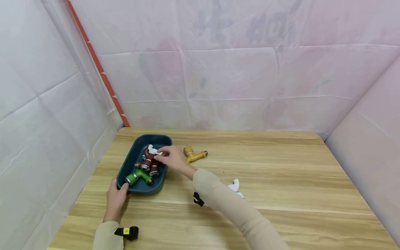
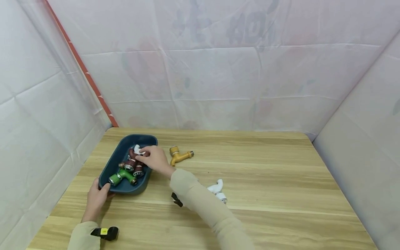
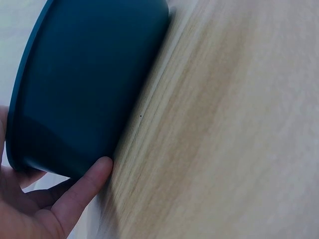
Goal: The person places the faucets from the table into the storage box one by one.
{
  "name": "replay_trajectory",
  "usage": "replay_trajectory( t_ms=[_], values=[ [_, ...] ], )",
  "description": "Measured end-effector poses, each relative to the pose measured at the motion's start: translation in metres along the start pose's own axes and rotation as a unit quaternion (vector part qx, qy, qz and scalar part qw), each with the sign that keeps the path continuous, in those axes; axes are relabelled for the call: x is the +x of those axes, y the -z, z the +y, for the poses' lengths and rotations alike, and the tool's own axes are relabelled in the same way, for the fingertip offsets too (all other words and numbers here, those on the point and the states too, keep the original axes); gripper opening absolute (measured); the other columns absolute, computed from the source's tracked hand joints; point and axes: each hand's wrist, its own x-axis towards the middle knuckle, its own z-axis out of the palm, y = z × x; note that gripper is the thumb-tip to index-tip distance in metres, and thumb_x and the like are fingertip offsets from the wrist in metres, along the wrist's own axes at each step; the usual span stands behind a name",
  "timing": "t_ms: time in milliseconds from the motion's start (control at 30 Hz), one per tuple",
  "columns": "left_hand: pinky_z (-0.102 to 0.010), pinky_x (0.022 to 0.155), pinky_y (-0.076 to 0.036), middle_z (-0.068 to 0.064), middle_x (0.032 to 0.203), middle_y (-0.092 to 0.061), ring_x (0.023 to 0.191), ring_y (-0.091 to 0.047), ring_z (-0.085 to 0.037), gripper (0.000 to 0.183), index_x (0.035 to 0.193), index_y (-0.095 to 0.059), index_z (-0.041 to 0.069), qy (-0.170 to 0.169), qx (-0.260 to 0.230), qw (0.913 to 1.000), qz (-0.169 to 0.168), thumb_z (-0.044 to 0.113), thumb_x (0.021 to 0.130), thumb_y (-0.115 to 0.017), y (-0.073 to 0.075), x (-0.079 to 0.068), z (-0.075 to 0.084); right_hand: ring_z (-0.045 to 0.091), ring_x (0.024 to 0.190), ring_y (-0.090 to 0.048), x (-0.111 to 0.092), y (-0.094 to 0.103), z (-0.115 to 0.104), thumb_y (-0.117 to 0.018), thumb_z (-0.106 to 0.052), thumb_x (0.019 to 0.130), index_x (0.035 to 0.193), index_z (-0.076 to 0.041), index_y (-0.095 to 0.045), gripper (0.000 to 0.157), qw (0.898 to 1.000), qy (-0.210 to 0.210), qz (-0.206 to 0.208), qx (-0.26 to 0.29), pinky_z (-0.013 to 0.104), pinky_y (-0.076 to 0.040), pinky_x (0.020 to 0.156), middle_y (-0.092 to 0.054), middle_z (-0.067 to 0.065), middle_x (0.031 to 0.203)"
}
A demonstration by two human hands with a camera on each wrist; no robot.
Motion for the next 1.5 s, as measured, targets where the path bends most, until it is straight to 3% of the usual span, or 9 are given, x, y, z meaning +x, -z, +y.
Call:
replay_trajectory(
  t_ms=[267, 500, 800, 1500],
  values=[
    [-0.024, 0.063, -0.053, -0.031, 0.132, -0.035, 0.105, -0.047, -0.041, 0.045, 0.134, -0.029, -0.002, -0.004, 0.002, 1.0, 0.0, 0.01, 0.091, -0.038, -0.001, 0.0, 0.003, 0.008, 0.064, -0.059, -0.006, 0.007, 0.0, -0.069, -0.02, 0.081, 0.1, -0.003, -0.068, 0.025, 1.0, 0.018, 0.014, 0.015, 0.016, -0.046, 0.055, -0.068, 0.005, 0.075],
    [-0.03, 0.067, -0.055, -0.031, 0.134, -0.032, 0.107, -0.046, -0.041, 0.048, 0.136, -0.026, -0.001, -0.001, 0.006, 1.0, -0.004, 0.011, 0.091, -0.037, -0.001, 0.001, 0.002, 0.01, 0.065, -0.061, -0.011, 0.012, 0.002, -0.069, -0.017, 0.081, 0.099, -0.002, -0.068, 0.024, 0.999, 0.045, 0.01, -0.004, 0.014, -0.047, 0.057, -0.068, 0.006, 0.076],
    [-0.024, 0.062, -0.053, -0.032, 0.131, -0.035, 0.104, -0.048, -0.04, 0.046, 0.134, -0.029, -0.001, -0.008, 0.003, 1.0, 0.002, 0.01, 0.091, -0.038, 0.0, 0.002, 0.002, 0.01, 0.065, -0.062, -0.017, 0.019, 0.005, -0.07, -0.016, 0.08, 0.101, -0.001, -0.068, 0.026, 0.998, 0.069, 0.008, -0.013, 0.014, -0.048, 0.059, -0.068, 0.006, 0.077],
    [-0.028, 0.065, -0.054, -0.031, 0.133, -0.033, 0.105, -0.047, -0.04, 0.049, 0.137, -0.026, 0.0, 0.001, 0.003, 1.0, -0.003, 0.01, 0.091, -0.038, 0.002, -0.002, 0.001, 0.006, 0.063, -0.061, -0.036, 0.03, 0.006, -0.07, -0.019, 0.08, 0.104, -0.004, -0.067, 0.029, 0.997, 0.067, -0.028, -0.003, 0.015, -0.049, 0.058, -0.068, 0.004, 0.08]
  ],
)
